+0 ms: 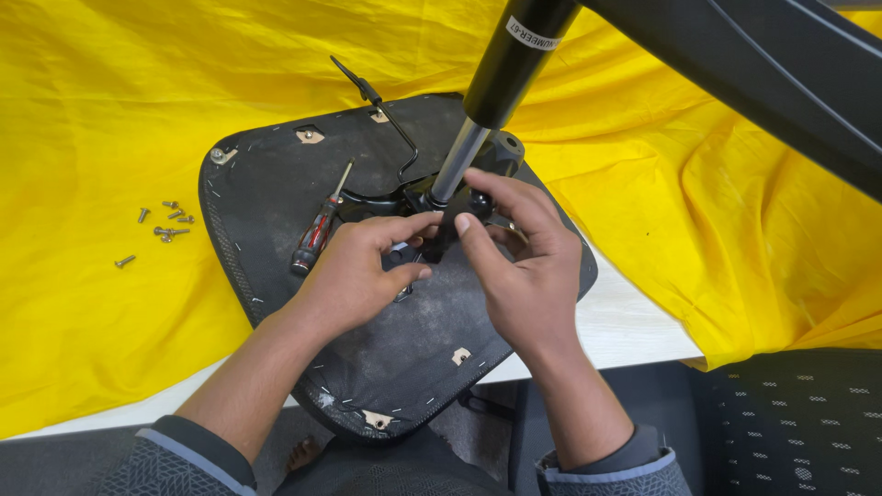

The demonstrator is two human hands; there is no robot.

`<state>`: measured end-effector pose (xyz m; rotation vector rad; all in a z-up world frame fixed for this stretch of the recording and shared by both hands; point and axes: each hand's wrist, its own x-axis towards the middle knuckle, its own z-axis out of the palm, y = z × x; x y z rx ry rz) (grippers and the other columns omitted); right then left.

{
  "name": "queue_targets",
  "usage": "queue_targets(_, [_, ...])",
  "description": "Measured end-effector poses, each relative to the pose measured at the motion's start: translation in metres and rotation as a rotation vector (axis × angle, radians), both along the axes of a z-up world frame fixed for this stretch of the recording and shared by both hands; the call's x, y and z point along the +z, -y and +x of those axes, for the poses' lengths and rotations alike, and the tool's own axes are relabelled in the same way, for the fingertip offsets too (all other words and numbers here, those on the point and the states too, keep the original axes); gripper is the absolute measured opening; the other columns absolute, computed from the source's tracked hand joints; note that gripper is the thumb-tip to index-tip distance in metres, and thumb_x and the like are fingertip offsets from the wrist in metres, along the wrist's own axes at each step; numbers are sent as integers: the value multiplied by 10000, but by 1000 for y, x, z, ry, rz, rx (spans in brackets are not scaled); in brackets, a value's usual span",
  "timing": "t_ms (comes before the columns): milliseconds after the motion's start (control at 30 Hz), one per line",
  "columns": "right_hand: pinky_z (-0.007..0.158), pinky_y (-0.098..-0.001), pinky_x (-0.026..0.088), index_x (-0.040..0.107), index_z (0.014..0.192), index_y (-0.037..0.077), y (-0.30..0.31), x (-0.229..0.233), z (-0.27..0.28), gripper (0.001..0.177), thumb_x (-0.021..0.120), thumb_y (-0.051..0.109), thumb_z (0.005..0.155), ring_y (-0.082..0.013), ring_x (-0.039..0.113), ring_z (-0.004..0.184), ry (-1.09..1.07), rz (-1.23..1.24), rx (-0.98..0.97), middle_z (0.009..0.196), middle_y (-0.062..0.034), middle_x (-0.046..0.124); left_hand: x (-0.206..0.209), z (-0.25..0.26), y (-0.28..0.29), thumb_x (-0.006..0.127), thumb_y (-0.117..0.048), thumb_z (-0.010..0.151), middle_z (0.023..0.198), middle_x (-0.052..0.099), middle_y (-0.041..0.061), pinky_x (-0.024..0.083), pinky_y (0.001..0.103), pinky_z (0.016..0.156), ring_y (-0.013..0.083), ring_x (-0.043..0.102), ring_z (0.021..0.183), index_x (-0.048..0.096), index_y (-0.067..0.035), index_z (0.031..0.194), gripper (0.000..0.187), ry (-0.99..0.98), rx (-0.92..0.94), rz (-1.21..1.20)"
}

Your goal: The person uses a screwdriver to tighten screws into the underside of an overturned office chair seat. They insert and secure multiple screws into pre-drilled holes around the seat base, working methodically from one side to the other.

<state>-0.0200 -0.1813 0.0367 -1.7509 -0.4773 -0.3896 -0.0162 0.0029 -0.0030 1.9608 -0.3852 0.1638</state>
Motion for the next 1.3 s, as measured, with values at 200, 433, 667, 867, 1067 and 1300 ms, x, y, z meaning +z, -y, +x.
queue_targets(200, [924, -236, 572, 605, 1390, 66, 0, -5, -3, 429, 640, 8, 967, -101, 625, 1173, -40, 115, 11, 1340, -34, 641, -38, -6, -6, 775, 3, 731, 1183, 760, 26, 518, 364, 932, 254, 703, 1034, 633, -168, 1375, 682, -83, 170, 224])
queue_targets(433, [819, -236, 597, 639, 1368, 74, -13, -9, -14, 502, 784, 1, 893, -96, 596, 1075, -38, 37, -44, 1179, -27, 564, -83, -15, 2, 843, -171, 726, 1073, 764, 46, 488, 412, 943, 259, 667, 1060, 709, -134, 1229, 522, -120, 289, 352])
queue_targets(667, [935, -230, 569, 631, 1339, 61, -17, -5, -14, 444, 638, -22, 903, -86, 645, 1109, -25, 83, 39, 1271, -20, 629, -95, -14, 13, 799, -229, 788, 1023, 781, 0, 460, 410, 849, 243, 679, 991, 812, -159, 1027, 250, 48, 389, 373])
queue_targets(867, [825, -248, 608, 713, 1264, 49, -21, -4, -12, 375, 803, 14, 901, -124, 632, 1071, -16, 59, 4, 1216, -75, 529, -90, -15, 16, 789, -261, 800, 1010, 782, -18, 451, 402, 837, 225, 684, 969, 812, -151, 995, 225, 14, 416, 390])
queue_targets(1067, [965, -281, 597, 687, 1306, 48, -16, -2, -16, 370, 666, -53, 951, -124, 652, 1182, 1, 76, 96, 1291, -84, 602, -84, -16, 17, 781, -327, 826, 949, 773, -19, 453, 387, 840, 209, 688, 890, 807, -162, 982, 229, -86, 429, 370])
queue_targets(1300, [899, -266, 610, 683, 1277, 47, -16, 1, -13, 342, 589, -24, 956, -105, 689, 1076, -108, 136, 64, 1299, -61, 644, -84, -15, 17, 793, -325, 775, 989, 769, -41, 443, 377, 852, 194, 656, 987, 795, -216, 1079, 322, -63, 422, 340])
